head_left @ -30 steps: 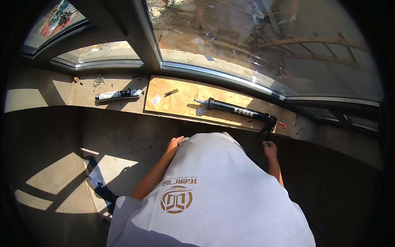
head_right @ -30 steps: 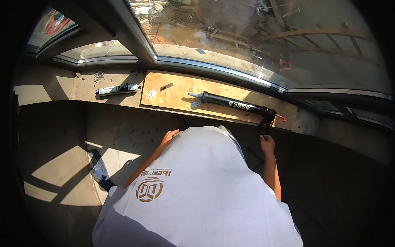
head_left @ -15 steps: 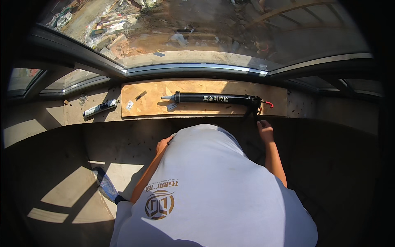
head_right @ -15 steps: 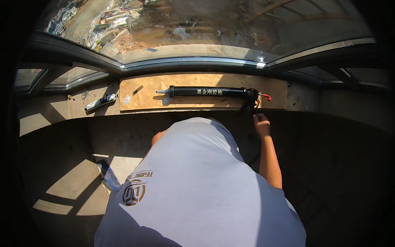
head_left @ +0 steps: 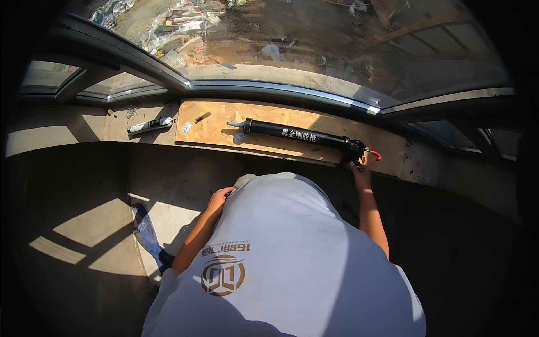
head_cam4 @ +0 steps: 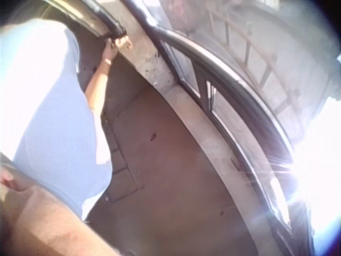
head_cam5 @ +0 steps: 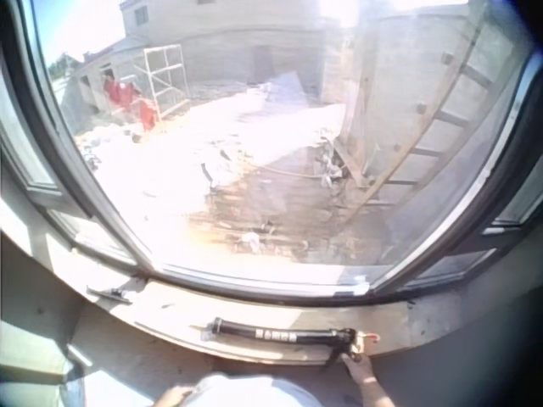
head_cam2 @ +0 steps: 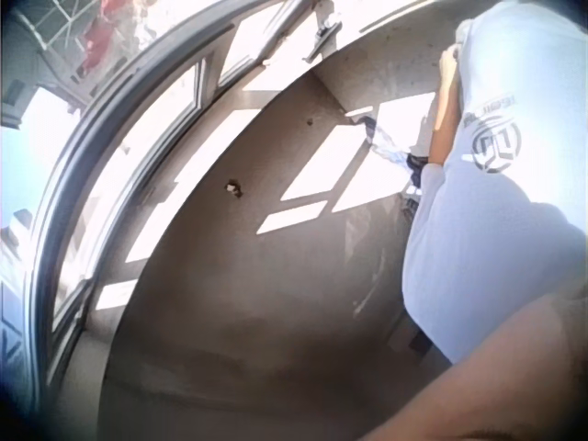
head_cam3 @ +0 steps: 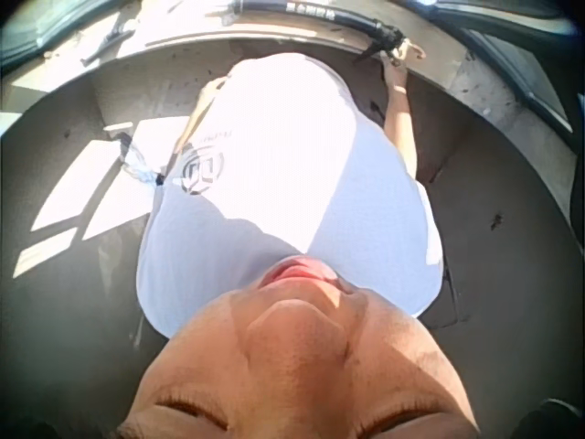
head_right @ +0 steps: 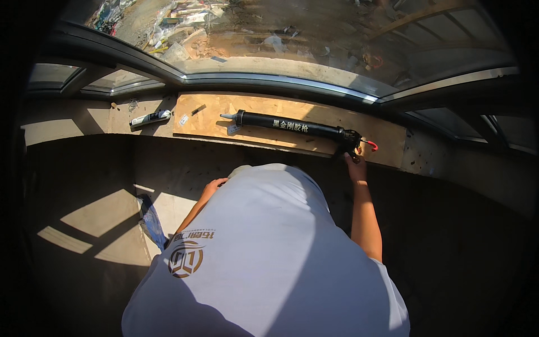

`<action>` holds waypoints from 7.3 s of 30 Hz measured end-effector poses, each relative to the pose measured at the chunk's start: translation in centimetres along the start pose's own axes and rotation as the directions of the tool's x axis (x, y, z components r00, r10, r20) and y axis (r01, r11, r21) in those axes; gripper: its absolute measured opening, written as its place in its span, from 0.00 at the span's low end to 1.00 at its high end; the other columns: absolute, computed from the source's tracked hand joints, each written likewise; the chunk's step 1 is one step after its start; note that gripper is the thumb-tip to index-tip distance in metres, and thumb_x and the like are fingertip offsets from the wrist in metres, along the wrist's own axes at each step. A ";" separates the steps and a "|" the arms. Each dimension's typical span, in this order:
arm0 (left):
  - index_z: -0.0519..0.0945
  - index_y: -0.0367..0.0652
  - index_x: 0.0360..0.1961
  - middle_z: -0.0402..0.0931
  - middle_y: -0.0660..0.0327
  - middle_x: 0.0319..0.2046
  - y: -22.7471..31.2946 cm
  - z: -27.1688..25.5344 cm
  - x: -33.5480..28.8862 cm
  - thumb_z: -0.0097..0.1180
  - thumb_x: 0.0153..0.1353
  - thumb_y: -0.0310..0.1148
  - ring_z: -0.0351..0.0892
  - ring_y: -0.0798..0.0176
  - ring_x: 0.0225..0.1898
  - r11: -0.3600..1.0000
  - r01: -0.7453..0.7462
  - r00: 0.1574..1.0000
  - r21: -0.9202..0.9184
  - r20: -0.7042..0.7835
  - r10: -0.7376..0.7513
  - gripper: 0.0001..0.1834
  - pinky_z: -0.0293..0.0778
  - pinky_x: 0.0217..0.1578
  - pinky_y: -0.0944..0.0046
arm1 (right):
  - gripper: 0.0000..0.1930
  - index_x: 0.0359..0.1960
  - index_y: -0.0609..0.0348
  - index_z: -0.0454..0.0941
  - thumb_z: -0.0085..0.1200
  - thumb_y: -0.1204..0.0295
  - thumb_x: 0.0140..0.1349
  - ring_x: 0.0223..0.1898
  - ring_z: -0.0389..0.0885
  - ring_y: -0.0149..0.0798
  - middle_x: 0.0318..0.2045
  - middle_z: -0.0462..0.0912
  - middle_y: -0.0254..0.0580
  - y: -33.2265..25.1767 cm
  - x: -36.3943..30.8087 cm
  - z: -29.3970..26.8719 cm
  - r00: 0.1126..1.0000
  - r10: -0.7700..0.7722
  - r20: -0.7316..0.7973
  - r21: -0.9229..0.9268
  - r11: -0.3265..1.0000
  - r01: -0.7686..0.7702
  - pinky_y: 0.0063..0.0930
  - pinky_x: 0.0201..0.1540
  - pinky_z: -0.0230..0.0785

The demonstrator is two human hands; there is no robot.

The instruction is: The person uses a caulking gun to apply sealant along the interior edges of a window frame. They reload the gun with a new sealant cartridge mid-task and continue applying sealant to different sections of the frame.

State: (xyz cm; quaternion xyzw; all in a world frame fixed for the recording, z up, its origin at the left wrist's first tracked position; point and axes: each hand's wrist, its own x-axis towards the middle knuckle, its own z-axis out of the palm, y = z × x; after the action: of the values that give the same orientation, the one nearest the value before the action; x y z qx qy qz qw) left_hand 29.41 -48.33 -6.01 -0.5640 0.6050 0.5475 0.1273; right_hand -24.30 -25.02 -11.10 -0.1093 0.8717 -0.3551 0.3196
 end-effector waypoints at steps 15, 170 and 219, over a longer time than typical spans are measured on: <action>0.53 0.29 0.73 0.65 0.36 0.66 19.3 2.8 16.0 0.69 0.57 0.65 0.79 0.40 0.58 0.498 0.121 0.993 -0.859 0.110 -0.051 0.61 0.86 0.52 0.48 | 0.31 0.28 0.53 0.78 0.47 0.35 0.71 0.12 0.64 0.28 0.14 0.70 0.28 -5.7 -2.4 -1.3 0.960 0.208 0.188 0.205 0.947 -0.246 0.26 0.16 0.52; 0.78 0.33 0.56 0.83 0.51 0.52 35.6 -33.3 -11.4 0.60 0.70 0.50 0.84 0.58 0.54 0.288 -0.327 0.564 -0.900 0.059 0.824 0.29 0.80 0.60 0.55 | 0.26 0.48 0.63 0.75 0.53 0.47 0.72 0.44 0.81 0.50 0.42 0.79 0.52 -32.4 -33.8 3.0 0.476 -0.846 0.238 0.597 0.514 0.615 0.44 0.49 0.79; 0.70 0.30 0.55 0.81 0.45 0.51 23.3 -22.9 8.7 0.62 0.63 0.36 0.82 0.50 0.56 0.500 0.018 0.949 -0.866 0.172 0.264 0.26 0.78 0.62 0.52 | 0.14 0.40 0.55 0.81 0.72 0.63 0.61 0.35 0.82 0.32 0.32 0.83 0.31 -7.4 -25.5 20.9 0.904 -0.422 0.067 0.446 0.823 0.351 0.30 0.42 0.76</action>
State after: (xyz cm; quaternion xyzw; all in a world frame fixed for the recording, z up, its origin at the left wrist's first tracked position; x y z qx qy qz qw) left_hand 18.00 -77.03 7.81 -0.4232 0.2686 0.8564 -0.1236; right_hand 8.41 -31.22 -5.11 -0.2408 0.7039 -0.5828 0.3269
